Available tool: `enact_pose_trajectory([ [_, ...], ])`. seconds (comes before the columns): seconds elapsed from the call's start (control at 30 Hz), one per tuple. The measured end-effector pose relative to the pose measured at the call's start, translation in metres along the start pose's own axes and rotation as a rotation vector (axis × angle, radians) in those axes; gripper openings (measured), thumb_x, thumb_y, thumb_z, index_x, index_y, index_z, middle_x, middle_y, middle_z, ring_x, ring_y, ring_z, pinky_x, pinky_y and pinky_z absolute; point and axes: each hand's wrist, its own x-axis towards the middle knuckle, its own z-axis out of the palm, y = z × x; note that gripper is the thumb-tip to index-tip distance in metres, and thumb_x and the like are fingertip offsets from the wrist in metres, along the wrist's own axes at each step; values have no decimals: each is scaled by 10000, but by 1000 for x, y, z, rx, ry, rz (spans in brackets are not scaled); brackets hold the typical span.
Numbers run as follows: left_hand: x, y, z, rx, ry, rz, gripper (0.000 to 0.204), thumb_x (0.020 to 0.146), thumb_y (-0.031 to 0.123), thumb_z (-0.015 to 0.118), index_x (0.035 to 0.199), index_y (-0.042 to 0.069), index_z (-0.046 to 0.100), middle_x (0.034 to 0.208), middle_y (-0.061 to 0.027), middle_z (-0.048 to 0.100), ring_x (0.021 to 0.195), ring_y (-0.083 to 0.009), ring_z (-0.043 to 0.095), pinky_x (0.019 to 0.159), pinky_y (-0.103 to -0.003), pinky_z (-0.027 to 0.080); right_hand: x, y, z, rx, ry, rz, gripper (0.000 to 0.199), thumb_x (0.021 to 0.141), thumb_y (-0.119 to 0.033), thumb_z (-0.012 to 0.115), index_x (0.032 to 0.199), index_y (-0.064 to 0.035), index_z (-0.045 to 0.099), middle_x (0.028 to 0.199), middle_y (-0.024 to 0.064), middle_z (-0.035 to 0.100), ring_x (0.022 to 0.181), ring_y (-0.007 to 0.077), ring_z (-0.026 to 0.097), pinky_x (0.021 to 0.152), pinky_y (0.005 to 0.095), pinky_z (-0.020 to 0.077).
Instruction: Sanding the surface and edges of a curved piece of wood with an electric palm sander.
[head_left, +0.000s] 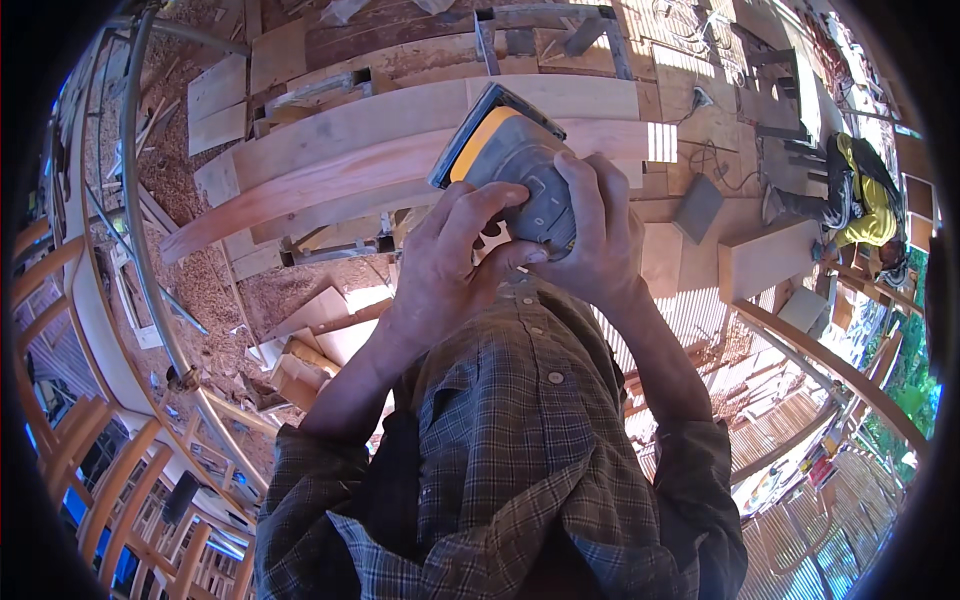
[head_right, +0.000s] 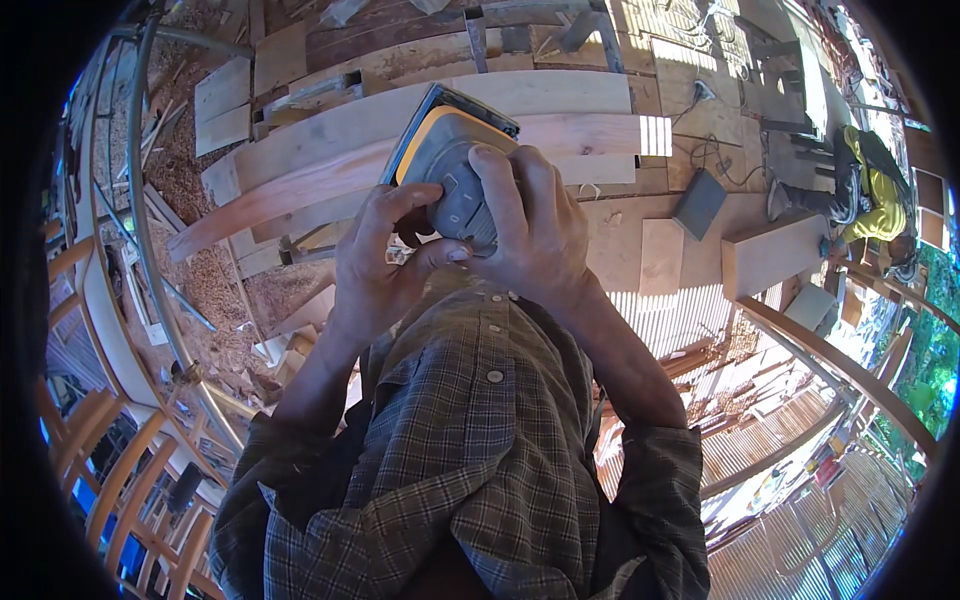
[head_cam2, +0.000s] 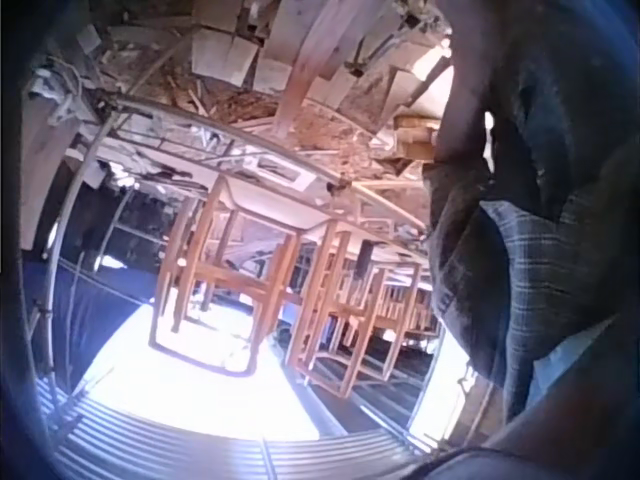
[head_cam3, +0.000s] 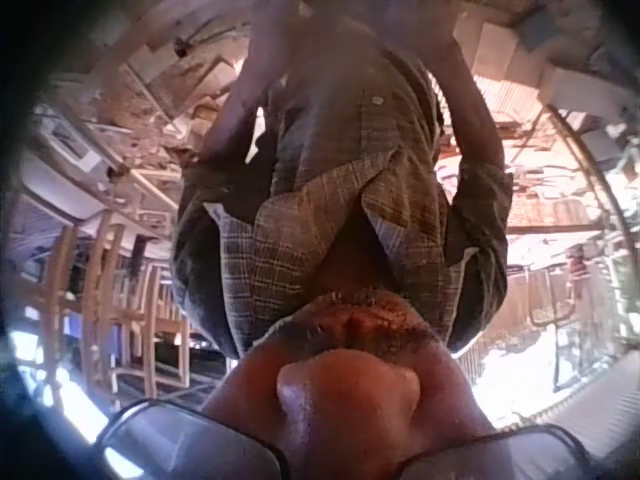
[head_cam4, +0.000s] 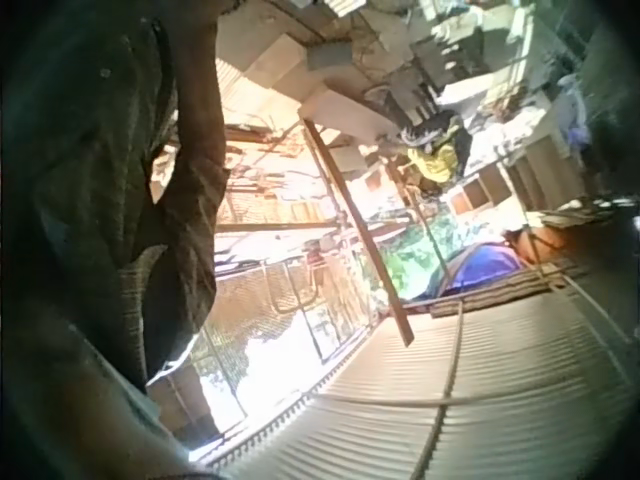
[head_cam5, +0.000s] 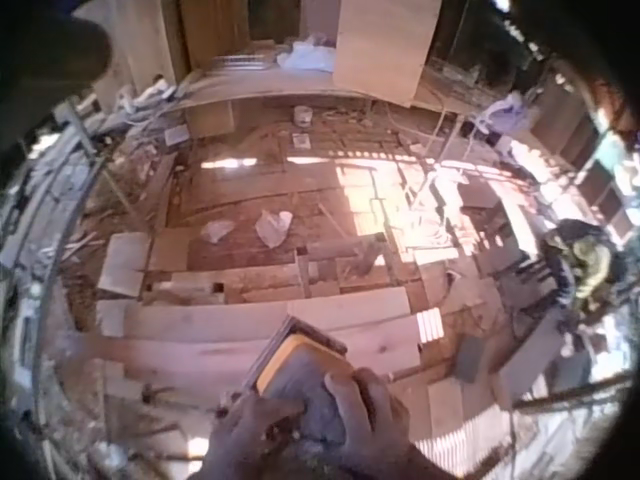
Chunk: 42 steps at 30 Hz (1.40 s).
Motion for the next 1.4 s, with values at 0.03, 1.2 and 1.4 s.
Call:
enact_pose_trajectory([
  [0.03, 0, -1, 0, -1, 0, -1, 482, 720, 187, 766, 1122, 60, 533, 907, -90, 575, 756, -199, 627, 600, -293, 528, 0, 0, 1, 0, -1, 0, 739, 580, -270, 799, 1204, -30, 484, 1009, 166, 503, 817, 277, 605, 588, 334, 549],
  [1.2, -19, -13, 3, -69, 16, -62, 451, 713, 87, 775, 1119, 38, 583, 871, -99, 588, 749, -181, 625, 640, -286, 523, -17, -10, 7, 26, -126, 105, 815, 524, -247, 804, 1239, -53, 463, 1045, 139, 496, 826, 267, 612, 599, 336, 544],
  [1.4, -19, -5, -2, 9, 29, -94, 447, 711, 97, 775, 1108, 25, 583, 894, -91, 602, 766, -178, 640, 689, -277, 540, -10, -13, 4, 2, -151, 75, 818, 533, -261, 795, 1248, -49, 460, 1035, 143, 495, 824, 268, 608, 600, 335, 544],
])
